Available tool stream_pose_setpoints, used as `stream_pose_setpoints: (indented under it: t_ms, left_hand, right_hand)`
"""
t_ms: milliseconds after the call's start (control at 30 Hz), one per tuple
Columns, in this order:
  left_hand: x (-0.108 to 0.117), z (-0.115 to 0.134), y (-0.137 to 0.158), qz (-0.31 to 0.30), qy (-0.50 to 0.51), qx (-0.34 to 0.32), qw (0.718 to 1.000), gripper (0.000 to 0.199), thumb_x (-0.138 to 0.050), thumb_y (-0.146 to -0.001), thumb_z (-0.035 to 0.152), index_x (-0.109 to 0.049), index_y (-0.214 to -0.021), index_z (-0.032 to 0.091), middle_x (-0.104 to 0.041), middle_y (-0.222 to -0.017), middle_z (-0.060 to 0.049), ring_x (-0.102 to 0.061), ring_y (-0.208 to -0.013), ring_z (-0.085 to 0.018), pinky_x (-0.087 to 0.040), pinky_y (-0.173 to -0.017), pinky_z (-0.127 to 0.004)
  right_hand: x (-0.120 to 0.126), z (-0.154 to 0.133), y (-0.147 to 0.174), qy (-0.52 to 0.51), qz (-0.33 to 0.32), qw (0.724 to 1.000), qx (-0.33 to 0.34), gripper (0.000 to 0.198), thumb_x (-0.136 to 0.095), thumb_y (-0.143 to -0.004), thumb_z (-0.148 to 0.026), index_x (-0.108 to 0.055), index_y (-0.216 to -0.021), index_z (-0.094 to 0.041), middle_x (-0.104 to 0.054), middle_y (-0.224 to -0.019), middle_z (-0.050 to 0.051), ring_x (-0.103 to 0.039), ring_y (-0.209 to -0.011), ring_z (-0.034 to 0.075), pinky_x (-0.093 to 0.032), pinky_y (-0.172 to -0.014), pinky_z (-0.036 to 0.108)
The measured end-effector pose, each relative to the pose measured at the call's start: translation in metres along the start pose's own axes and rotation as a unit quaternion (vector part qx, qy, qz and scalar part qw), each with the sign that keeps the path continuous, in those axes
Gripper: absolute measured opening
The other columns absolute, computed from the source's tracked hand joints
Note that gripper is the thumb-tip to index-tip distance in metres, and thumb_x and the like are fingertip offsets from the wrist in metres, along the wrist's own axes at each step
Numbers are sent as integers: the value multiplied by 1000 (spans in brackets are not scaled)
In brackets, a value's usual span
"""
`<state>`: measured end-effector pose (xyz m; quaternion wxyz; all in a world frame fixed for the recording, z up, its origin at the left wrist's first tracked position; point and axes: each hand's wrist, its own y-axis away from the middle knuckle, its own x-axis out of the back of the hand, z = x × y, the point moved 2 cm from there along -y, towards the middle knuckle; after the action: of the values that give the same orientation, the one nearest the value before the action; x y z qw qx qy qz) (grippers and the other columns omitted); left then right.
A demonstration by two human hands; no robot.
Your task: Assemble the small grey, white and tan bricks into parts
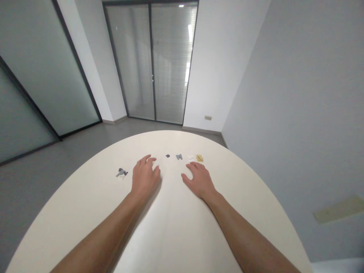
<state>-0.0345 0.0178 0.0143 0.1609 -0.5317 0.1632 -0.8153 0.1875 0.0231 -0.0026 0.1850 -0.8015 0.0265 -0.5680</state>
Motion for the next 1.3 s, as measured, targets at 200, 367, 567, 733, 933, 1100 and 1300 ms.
stream_pose_setpoints:
  t_ms: [200, 367, 567, 733, 933, 1100, 1300]
  left_hand:
    - [-13, -10, 5, -41, -114, 71, 990, 63, -44, -94, 43, -46, -143, 4, -29, -158, -26, -24, -147, -43, -24, -116, -59]
    - [-18, -1, 11, -85, -105, 56, 989, 63, -40, -96, 46, -47, -141, 3, -34, -154, -28, -31, -144, -42, -28, -116, -56]
    - [-24, -2, 12, -56, -22, -16, 998, 48, -45, -93, 23, -50, -135, 1, -44, -149, -26, -40, -141, -34, -34, -117, -48]
    - [-31, -7, 9, -24, 94, -83, 992, 53, -44, -82, 2, -50, -134, 12, -51, -144, -16, -44, -138, -26, -38, -117, -43]
    - [-23, -5, 6, 2, 105, -89, 990, 50, -51, -79, 3, -55, -126, 16, -58, -133, -13, -50, -129, -28, -41, -112, -46]
    - [-24, -8, 4, -43, 98, -22, 994, 44, -49, -82, 5, -56, -125, 14, -66, -119, -14, -62, -110, -28, -48, -98, -46]
    - [-27, -3, 7, -72, 177, -25, 981, 39, -49, -88, 9, -56, -125, 20, -69, -114, -8, -65, -97, -21, -51, -90, -36]
  right_hand:
    - [-1, 2, 0, -13, 1, 1000, -1, 45, -59, -90, -41, -61, -127, -16, -56, -138, 15, -48, -129, 29, -34, -110, 42]
    - [-2, 2, -1, -12, 1, 1000, -2, 45, -59, -90, -41, -62, -127, -16, -56, -138, 15, -48, -129, 29, -34, -111, 43]
    - [-1, 1, -1, -12, 2, 1000, 1, 44, -59, -90, -41, -62, -126, -15, -57, -136, 15, -49, -128, 29, -35, -110, 44]
    - [-2, 2, -1, -12, 5, 1000, 8, 43, -59, -90, -41, -62, -125, -16, -59, -134, 14, -50, -126, 29, -36, -109, 44]
    - [-2, 2, -1, -10, 5, 1000, 8, 43, -59, -90, -41, -62, -125, -17, -59, -134, 14, -49, -127, 28, -36, -109, 44]
    - [-2, 2, 0, -7, 4, 1000, 6, 44, -59, -90, -41, -62, -126, -17, -58, -136, 14, -49, -128, 29, -36, -110, 44]
    - [2, -1, 0, -29, 13, 999, 25, 33, -62, -89, -35, -66, -117, -18, -63, -127, 12, -53, -123, 27, -39, -107, 42]
